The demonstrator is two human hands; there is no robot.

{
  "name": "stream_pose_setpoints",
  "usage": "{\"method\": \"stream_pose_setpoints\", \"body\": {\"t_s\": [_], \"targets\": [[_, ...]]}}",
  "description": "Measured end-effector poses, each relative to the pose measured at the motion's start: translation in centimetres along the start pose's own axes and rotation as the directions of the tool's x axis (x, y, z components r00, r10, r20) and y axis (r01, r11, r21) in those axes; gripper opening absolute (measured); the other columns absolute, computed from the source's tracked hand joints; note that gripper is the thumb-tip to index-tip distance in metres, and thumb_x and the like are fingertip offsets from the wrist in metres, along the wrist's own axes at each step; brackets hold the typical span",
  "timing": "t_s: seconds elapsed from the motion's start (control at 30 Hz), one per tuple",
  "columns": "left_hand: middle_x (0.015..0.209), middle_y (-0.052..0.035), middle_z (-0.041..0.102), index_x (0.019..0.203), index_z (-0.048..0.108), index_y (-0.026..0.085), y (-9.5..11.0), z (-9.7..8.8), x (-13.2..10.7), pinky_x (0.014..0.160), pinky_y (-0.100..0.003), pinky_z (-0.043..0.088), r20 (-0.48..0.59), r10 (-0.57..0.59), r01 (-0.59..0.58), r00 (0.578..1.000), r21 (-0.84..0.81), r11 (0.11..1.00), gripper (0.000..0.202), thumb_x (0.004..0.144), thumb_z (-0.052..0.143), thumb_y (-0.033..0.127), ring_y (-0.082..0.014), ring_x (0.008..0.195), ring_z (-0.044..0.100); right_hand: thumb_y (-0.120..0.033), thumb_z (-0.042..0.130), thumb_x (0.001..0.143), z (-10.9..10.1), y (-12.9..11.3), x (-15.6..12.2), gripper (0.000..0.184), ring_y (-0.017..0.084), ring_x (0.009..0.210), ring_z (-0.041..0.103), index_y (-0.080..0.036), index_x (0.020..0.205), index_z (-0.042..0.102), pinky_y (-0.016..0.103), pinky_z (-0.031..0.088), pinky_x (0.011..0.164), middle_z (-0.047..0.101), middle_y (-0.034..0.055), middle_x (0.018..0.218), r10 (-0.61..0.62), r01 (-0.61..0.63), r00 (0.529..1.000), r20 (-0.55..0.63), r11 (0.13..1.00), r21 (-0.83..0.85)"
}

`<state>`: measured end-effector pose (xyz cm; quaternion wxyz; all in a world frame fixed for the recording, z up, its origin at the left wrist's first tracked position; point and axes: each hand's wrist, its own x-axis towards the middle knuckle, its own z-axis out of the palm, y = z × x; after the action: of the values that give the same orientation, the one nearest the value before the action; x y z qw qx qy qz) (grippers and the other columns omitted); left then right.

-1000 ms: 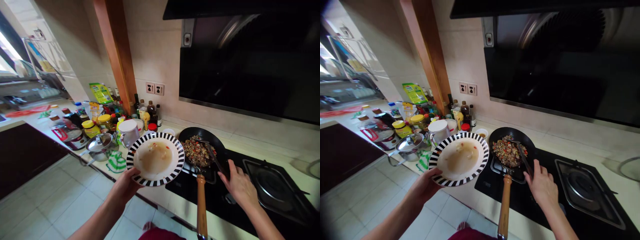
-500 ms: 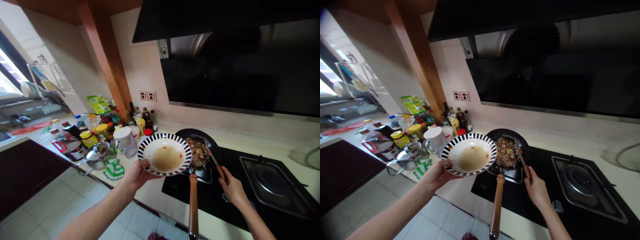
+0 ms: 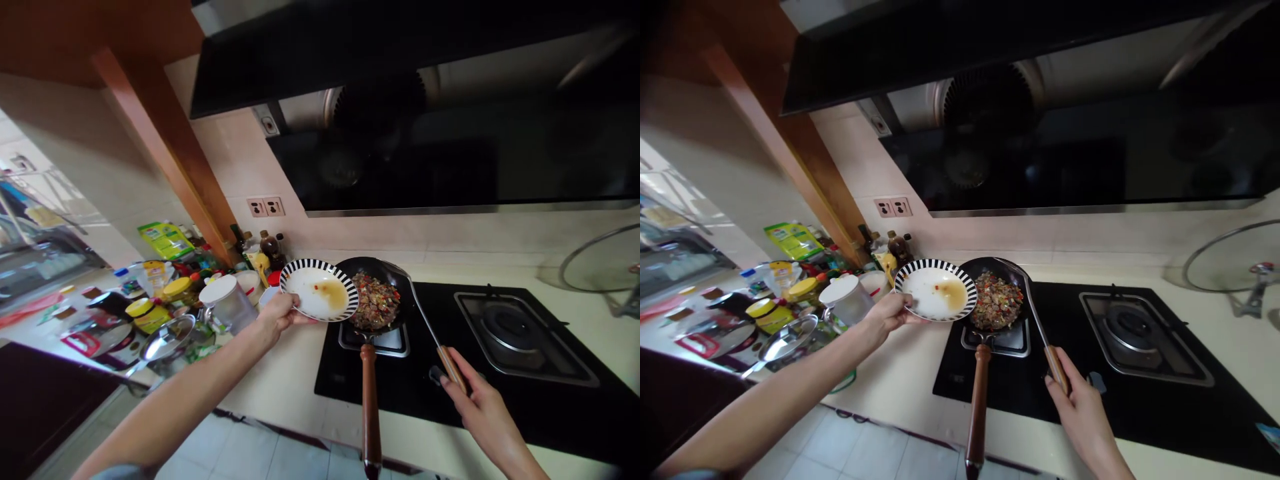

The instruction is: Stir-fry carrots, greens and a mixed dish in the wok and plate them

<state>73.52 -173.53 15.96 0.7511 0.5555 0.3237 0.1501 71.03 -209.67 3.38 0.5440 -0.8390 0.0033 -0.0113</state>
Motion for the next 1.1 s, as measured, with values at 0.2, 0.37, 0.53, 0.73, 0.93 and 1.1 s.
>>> {"method": "stream_pose_setpoints", "body": {"t_s": [0.2,0.37,0.53,0.73,0.93,1.1], "targets": [[0.088,-0.0082,0.065,0.106,0.051,0.017,0.7,2.0,2.2,0.058,-0.049,0.057,-0.006,0.027,-0.026,1.0,0.161,0.987,0.057,0.055,0.048,-0.009,-0.0271,0.068,0.068,-0.056,0.052,0.071,-0.3,0.4,-3.0,0.081,0.01,0.04,0.032,-0.017,0.14,0.04,0.026,0.032,0.037,0.07,0.0032,0.079,0.074,-0.073,0.997,-0.009,0.994,0.083],[0.098,-0.0127,0.065,0.114,0.052,0.018,1.2,3.7,3.0,0.057,-0.043,0.057,0.052,0.127,-0.136,0.991,0.252,0.958,0.062,0.057,0.053,-0.006,-0.0286,0.072,0.068,-0.055,0.05,0.076,0.1,1.1,-4.3,0.074,0.009,0.037,0.03,-0.019,0.14,0.041,0.025,0.028,0.035,0.065,0.0002,0.068,0.079,-0.068,0.994,-0.079,0.989,0.131],[0.101,-0.0117,0.065,0.113,0.056,0.02,1.5,5.4,3.7,0.061,-0.042,0.057,0.111,0.242,-0.265,0.964,0.297,0.917,0.061,0.058,0.058,-0.006,-0.0281,0.078,0.067,-0.057,0.05,0.076,0.1,1.7,-4.8,0.075,0.011,0.035,0.031,-0.019,0.14,0.04,0.025,0.029,0.035,0.057,-0.0027,0.053,0.097,-0.087,0.994,-0.057,0.985,0.148],[0.095,-0.0074,0.063,0.116,0.059,0.025,2.3,7.5,2.7,0.08,-0.046,0.053,0.149,0.379,-0.407,0.913,0.343,0.846,0.073,0.052,0.061,-0.01,-0.0329,0.095,0.061,-0.056,0.053,0.074,-0.3,2.5,-4.9,0.081,0.009,0.037,0.028,-0.018,0.143,0.034,0.024,0.024,0.035,0.06,-0.0011,0.06,0.124,-0.13,0.991,0.048,0.977,0.172],[0.109,-0.0117,0.061,0.125,0.055,0.021,2.3,7.9,1.4,0.104,-0.047,0.035,0.35,0.622,-0.705,0.7,0.476,0.525,0.075,0.056,0.057,-0.008,-0.0335,0.115,0.052,-0.055,0.057,0.072,0.1,2.6,-4.3,0.083,0.011,0.038,0.029,-0.014,0.141,0.038,0.024,0.025,0.035,0.044,-0.0067,0.042,0.108,-0.114,0.993,0.046,0.979,0.168],[0.111,-0.0061,0.062,0.126,0.05,0.026,1.2,5.1,2.7,0.09,-0.043,0.051,0.068,0.454,-0.459,0.888,0.141,0.877,0.077,0.056,0.05,-0.008,-0.0266,0.104,0.06,-0.058,0.05,0.077,0.4,2.1,-3.7,0.078,0.013,0.035,0.038,-0.013,0.14,0.04,0.025,0.032,0.035,0.05,-0.0047,0.044,0.053,-0.052,0.999,-0.007,0.997,0.061]]}}
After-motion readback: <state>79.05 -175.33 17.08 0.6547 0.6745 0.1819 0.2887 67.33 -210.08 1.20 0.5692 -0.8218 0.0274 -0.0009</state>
